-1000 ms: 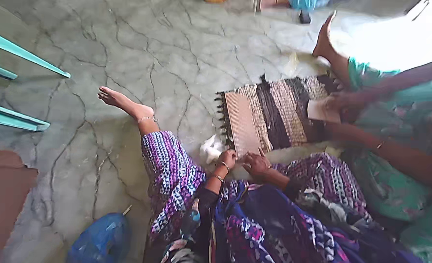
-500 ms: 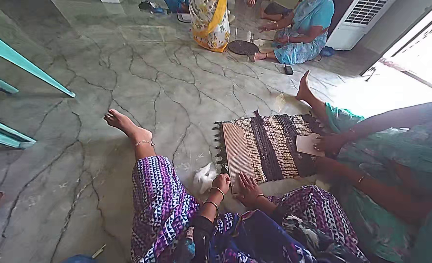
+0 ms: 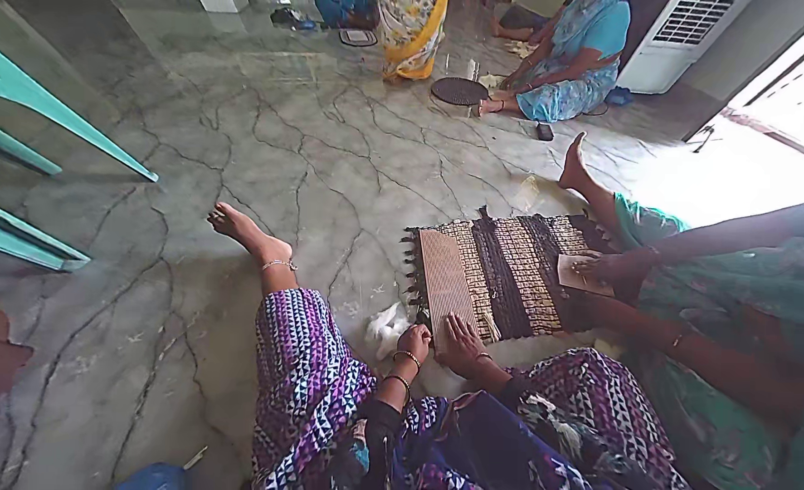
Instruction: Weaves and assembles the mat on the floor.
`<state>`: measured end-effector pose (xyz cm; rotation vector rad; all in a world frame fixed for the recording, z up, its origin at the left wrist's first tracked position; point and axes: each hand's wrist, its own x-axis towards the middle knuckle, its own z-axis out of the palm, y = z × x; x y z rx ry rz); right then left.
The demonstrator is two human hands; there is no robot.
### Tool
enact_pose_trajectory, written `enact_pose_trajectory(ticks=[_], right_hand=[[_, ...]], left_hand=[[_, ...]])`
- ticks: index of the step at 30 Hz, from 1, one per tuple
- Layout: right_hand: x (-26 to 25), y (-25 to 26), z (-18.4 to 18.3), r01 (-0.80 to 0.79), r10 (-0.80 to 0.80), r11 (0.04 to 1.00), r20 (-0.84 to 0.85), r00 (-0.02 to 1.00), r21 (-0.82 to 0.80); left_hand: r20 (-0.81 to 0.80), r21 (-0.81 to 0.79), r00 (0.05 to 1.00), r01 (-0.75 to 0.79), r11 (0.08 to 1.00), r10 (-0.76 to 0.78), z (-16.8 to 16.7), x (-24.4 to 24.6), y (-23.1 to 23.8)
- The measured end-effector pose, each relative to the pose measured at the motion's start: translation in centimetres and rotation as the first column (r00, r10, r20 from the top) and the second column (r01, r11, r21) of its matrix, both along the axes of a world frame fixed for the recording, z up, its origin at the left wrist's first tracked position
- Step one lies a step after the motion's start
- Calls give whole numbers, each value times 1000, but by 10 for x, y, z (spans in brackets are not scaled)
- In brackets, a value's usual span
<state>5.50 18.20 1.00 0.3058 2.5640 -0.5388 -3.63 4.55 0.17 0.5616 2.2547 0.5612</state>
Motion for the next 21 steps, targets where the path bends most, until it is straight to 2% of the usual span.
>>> enact_pose_trajectory(ticks=[4,6,9,15,18,21], right_hand=[[26,5,5,-107,105,994,76,992,33],[29,4,18,-96,90,994,115,989,45],[21,5,22,-10,8,997,30,1000,71],[9,0,-6,50,-48,998,-55,997,36],[18,-7,19,9,-9,1000,70,998,4],[33,-3,9,-54,48,998,149,988,32]], left_hand=[[72,-32,991,112,993,-110,3,-4,0],[83,-49,987,143,988,-139,2,-4,1],[59,-61,993,104,993,-100,4,-2,1],[-4,-11,1000,30,999,-30,3,2,-1],[14,-17,998,53,998,-53,3,5,-3],[30,-23,993,114,993,-113,3,5,-2]])
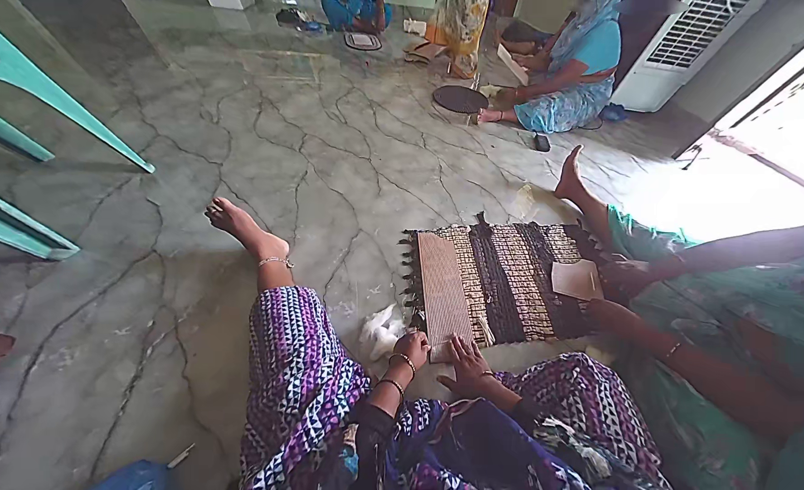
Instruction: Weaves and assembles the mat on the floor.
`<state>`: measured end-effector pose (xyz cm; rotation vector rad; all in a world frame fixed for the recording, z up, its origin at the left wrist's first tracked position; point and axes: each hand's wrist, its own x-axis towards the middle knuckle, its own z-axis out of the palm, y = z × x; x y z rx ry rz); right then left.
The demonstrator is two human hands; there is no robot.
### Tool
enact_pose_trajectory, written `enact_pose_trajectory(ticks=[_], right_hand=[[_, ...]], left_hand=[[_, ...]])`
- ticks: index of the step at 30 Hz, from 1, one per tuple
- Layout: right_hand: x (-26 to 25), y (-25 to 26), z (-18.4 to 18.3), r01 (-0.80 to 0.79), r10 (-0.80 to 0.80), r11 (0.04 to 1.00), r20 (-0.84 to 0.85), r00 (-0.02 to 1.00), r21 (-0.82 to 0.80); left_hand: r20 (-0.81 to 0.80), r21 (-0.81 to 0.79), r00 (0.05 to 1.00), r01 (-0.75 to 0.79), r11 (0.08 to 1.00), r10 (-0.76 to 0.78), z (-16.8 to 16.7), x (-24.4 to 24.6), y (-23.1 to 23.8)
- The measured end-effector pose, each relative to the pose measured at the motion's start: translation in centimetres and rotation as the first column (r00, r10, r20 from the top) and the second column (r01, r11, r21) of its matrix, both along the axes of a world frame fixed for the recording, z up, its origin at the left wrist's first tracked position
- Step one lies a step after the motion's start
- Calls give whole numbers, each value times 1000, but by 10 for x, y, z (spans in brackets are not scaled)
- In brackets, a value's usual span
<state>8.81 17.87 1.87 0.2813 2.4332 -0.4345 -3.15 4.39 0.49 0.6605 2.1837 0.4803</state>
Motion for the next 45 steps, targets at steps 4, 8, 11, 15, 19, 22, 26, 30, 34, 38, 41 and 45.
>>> enact_pose_trajectory(ticks=[4,8,11,15,19,22,26,30,34,38,41,45], right_hand=[[-5,1,18,15,-15,1000,25,1000,-7],[-19,2,11,59,-59,998,3,998,21],[-21,-2,14,22,-24,999,59,998,34],[-13,0,24,26,-30,999,84,996,42],[-17,3,24,98,-97,995,-42,994,36],[-24,3,10,42,-39,999,-98,994,23],[-17,4,-3,34,-35,999,-107,994,-13],[-4,2,1,-2,1,1000,-54,999,-19],[3,-2,-1,-35,36,998,-28,999,44],[-3,-2,-9,-2,8,998,-91,996,60],[-11,-6,-9,8,6,998,-207,978,69],[-16,-5,-16,27,-21,999,-168,986,31]], left_hand=[[13,-15,999,48,999,-48,-1,-3,1],[19,10,999,32,999,-32,-5,-1,-1],[24,-40,997,68,997,-67,2,2,-1],[27,-61,995,102,993,-101,0,0,-1],[26,-55,997,72,996,-71,-1,-1,1],[-10,-54,999,43,998,-44,3,-2,1],[16,-42,999,49,998,-49,1,-3,0],[42,-55,995,92,994,-90,3,1,0],[33,-78,994,109,991,-107,4,1,4],[-2,-67,999,51,996,-51,8,5,3],[-59,-18,996,-65,998,64,10,7,3],[-68,-18,994,-89,996,88,5,5,3]])
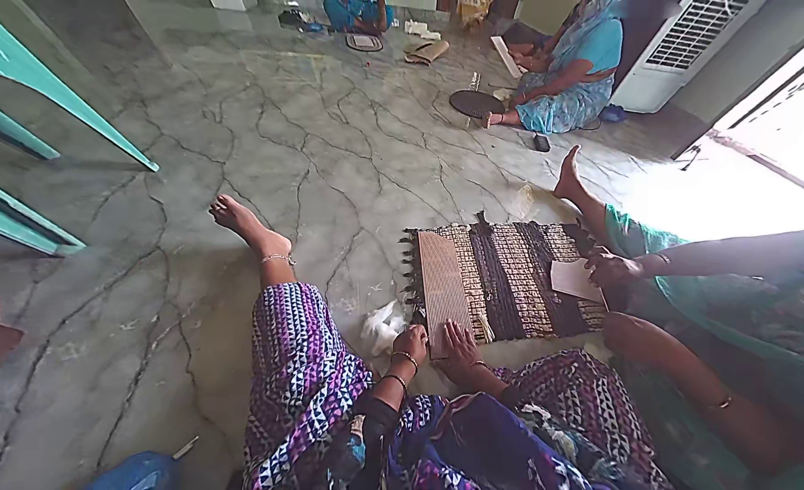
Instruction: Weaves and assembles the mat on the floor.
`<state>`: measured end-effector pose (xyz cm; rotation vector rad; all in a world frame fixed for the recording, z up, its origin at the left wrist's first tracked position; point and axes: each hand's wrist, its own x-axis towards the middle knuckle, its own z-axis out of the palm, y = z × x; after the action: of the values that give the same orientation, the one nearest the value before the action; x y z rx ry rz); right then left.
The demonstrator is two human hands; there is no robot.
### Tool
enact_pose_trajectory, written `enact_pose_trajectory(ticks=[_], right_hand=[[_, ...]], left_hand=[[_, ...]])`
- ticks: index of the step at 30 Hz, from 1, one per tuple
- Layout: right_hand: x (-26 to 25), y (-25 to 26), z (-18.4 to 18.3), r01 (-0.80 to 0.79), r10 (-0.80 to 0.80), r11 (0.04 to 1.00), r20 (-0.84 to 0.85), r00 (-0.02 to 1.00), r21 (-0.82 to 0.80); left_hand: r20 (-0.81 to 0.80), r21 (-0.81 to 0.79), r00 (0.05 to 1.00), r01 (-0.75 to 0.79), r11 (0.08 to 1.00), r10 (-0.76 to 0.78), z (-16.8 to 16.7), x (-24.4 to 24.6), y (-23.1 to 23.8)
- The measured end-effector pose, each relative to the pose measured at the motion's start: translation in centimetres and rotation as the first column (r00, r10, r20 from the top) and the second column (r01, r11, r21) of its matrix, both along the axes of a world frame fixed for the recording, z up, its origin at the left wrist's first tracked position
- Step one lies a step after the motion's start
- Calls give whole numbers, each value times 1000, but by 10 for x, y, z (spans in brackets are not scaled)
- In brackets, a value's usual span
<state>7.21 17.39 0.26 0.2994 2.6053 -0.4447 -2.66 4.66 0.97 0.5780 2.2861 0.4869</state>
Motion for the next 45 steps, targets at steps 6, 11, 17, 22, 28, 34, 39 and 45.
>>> enact_pose_trajectory(ticks=[6,11,17,22,28,34,39,45], right_hand=[[10,-4,25,-86,80,996,148,986,32],[-5,1,30,1,-2,999,22,1000,54],[15,3,-12,-40,39,999,55,998,14],[20,-3,23,-83,78,996,187,979,17],[1,8,27,38,-47,993,81,996,111],[-2,14,30,-12,3,993,70,998,121],[-6,26,36,-74,63,987,86,994,140],[-5,110,39,453,-448,890,77,890,-56]], left_hand=[[66,-44,990,129,991,-126,1,1,-1],[10,-33,996,90,995,-90,1,2,-1],[42,-70,995,92,993,-89,0,2,-3],[107,-67,969,231,971,-223,-3,1,-1],[70,-68,976,210,975,-206,8,0,-6],[67,-52,940,337,940,-333,11,0,-5],[93,-44,911,407,912,-402,23,3,1],[86,168,994,48,985,-63,39,-32,-49]])
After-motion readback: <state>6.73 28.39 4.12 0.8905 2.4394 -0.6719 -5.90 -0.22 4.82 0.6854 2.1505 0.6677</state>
